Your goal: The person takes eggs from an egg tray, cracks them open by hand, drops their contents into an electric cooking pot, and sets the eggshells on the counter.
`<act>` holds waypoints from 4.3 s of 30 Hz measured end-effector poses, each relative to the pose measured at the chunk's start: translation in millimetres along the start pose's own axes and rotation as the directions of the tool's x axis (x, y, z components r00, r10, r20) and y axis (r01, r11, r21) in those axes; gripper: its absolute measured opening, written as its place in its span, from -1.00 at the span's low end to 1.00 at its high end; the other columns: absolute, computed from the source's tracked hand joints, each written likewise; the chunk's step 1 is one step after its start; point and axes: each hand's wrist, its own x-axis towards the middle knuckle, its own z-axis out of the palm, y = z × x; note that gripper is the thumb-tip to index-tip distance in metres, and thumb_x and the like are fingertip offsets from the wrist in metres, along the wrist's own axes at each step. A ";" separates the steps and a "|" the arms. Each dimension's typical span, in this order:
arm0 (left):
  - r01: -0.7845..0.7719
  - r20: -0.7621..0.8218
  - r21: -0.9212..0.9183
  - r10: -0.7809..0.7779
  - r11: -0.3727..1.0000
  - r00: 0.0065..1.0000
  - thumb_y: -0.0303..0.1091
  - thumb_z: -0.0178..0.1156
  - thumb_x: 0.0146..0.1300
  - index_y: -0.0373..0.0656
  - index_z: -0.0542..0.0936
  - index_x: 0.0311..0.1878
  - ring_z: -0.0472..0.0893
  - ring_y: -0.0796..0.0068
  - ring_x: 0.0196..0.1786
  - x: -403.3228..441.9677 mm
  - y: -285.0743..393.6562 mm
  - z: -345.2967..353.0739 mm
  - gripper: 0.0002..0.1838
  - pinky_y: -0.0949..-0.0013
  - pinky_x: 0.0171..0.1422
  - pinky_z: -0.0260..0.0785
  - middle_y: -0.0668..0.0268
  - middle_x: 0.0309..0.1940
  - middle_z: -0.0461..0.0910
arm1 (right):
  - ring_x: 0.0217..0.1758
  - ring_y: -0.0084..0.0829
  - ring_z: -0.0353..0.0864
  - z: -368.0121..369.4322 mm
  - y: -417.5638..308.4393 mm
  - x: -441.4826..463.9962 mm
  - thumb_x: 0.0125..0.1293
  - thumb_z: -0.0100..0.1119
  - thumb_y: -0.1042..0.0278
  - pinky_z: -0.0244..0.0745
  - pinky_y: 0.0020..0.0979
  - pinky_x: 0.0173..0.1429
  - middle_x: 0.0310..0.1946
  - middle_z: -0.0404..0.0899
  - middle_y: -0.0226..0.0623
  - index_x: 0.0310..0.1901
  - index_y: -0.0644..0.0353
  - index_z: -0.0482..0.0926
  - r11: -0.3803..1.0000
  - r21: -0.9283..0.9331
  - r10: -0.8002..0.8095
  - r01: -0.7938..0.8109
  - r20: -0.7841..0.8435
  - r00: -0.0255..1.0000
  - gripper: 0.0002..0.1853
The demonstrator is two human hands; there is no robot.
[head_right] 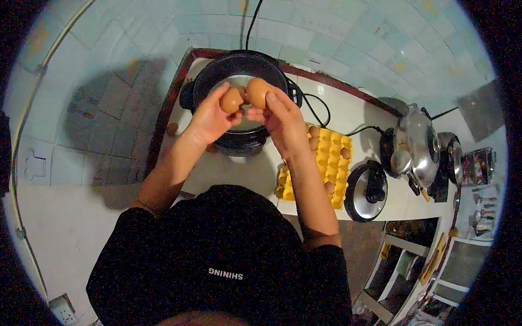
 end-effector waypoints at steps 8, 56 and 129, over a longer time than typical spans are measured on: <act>-0.256 0.094 0.616 0.253 0.745 0.963 -0.16 0.02 0.31 -0.22 0.51 -0.08 0.51 0.52 -0.34 9.9 45.1 9.0 -0.68 0.45 -0.31 0.38 0.30 -0.29 0.53 | -0.34 -0.42 0.60 -31.3 -14.1 45.1 0.29 0.06 0.18 0.57 -0.43 -0.20 -0.23 0.54 -0.17 -0.01 0.33 0.38 0.977 -0.123 0.180 -0.172 0.055 0.982 -0.61; -0.213 0.298 0.852 0.108 -0.477 0.948 -0.24 0.13 0.04 -0.22 0.47 -0.17 0.55 0.02 -0.20 101.7 0.9 -57.0 -0.69 0.11 -0.12 0.39 0.02 -0.28 0.57 | -0.10 0.00 0.53 -67.3 37.2 105.3 0.16 0.03 0.37 0.47 -0.14 -0.05 -0.13 0.46 0.07 -0.04 0.20 0.38 -0.290 -0.894 0.231 0.342 0.281 0.932 -0.69; 0.175 -0.139 0.984 0.454 -0.038 0.880 -0.17 0.22 0.10 -0.29 0.49 -0.10 0.54 0.32 -0.16 15.9 0.8 -407.4 -0.59 0.33 -0.08 0.36 0.18 -0.21 0.57 | -0.03 -0.04 0.49 -253.8 78.3 -49.9 0.07 0.13 0.40 0.38 -0.24 0.08 -0.12 0.52 0.02 -0.05 0.26 0.51 0.057 -0.919 -0.368 -0.390 -0.382 0.847 -0.65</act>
